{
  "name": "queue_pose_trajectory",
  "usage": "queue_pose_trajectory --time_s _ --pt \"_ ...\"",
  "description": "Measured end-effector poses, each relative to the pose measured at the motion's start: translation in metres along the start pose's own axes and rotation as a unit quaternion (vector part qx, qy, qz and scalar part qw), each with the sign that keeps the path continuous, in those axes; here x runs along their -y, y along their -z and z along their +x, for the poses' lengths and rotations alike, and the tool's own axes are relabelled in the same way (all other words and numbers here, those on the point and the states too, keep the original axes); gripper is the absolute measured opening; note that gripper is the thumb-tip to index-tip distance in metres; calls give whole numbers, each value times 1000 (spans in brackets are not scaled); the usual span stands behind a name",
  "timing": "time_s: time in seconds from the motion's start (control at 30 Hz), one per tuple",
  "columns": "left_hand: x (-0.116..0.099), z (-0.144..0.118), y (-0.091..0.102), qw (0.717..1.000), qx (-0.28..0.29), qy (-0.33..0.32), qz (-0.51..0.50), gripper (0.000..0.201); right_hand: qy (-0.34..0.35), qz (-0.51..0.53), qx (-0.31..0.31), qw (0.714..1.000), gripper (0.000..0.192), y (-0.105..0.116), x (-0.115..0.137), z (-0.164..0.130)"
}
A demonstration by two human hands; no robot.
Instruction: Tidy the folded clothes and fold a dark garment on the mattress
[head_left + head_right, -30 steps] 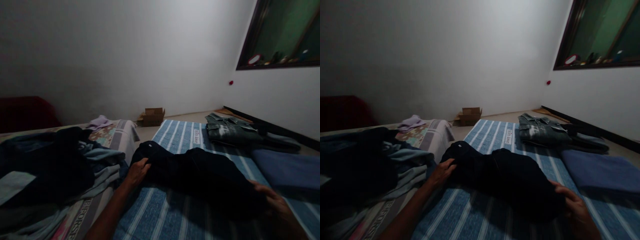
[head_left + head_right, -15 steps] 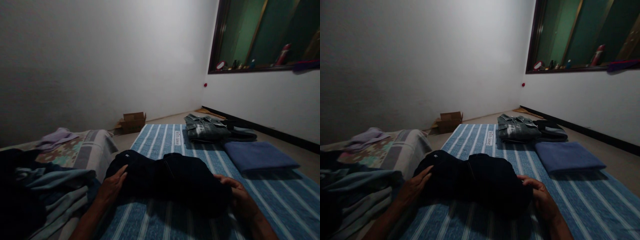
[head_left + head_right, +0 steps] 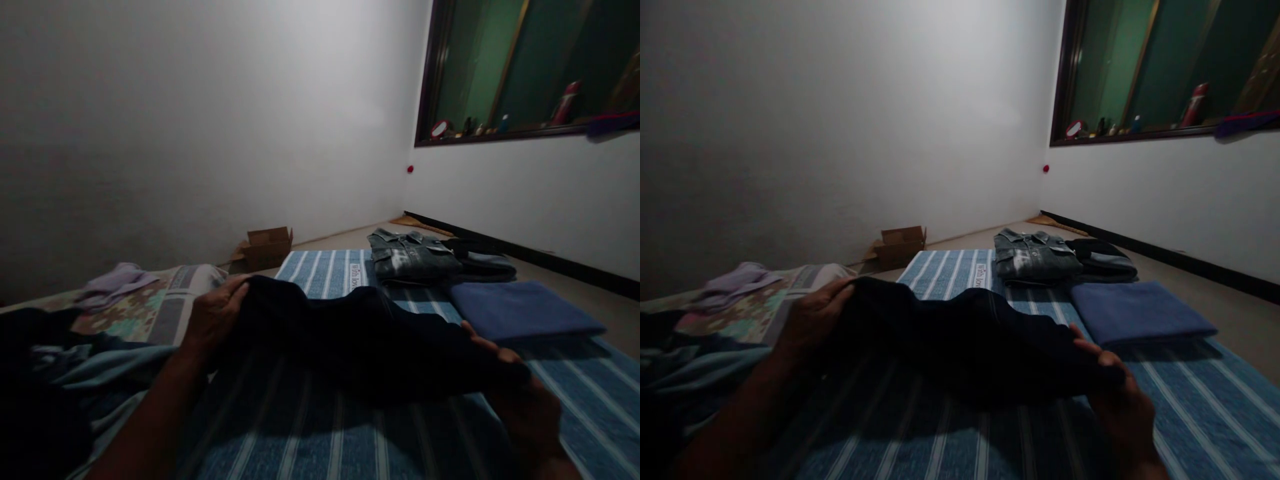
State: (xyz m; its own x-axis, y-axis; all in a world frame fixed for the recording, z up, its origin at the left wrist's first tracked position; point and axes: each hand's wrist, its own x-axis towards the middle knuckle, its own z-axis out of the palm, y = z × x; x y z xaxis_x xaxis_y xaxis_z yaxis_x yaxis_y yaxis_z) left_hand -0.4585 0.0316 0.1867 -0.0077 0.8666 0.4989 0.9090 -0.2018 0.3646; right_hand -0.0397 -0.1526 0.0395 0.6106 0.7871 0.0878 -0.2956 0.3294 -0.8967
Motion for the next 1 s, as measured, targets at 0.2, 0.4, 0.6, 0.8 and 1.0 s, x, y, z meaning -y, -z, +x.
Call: queue_pose_trajectory --time_s 0.2,0.4,0.6,0.8,1.0 --pt "-29 36 -43 999 -23 15 47 34 -43 111 -148 982 12 30 -9 17" --pt "-30 9 -98 992 51 -50 108 31 -60 109 -159 979 15 34 -15 26" --pt "-22 -40 -94 976 -58 -177 117 27 -27 91 -149 984 15 24 -20 29" --pt "-13 -101 -91 956 -48 -288 36 23 -50 86 -155 983 19 16 -25 28" --pt "15 -134 -108 978 6 -207 19 29 -62 58 -85 993 38 10 -22 23"
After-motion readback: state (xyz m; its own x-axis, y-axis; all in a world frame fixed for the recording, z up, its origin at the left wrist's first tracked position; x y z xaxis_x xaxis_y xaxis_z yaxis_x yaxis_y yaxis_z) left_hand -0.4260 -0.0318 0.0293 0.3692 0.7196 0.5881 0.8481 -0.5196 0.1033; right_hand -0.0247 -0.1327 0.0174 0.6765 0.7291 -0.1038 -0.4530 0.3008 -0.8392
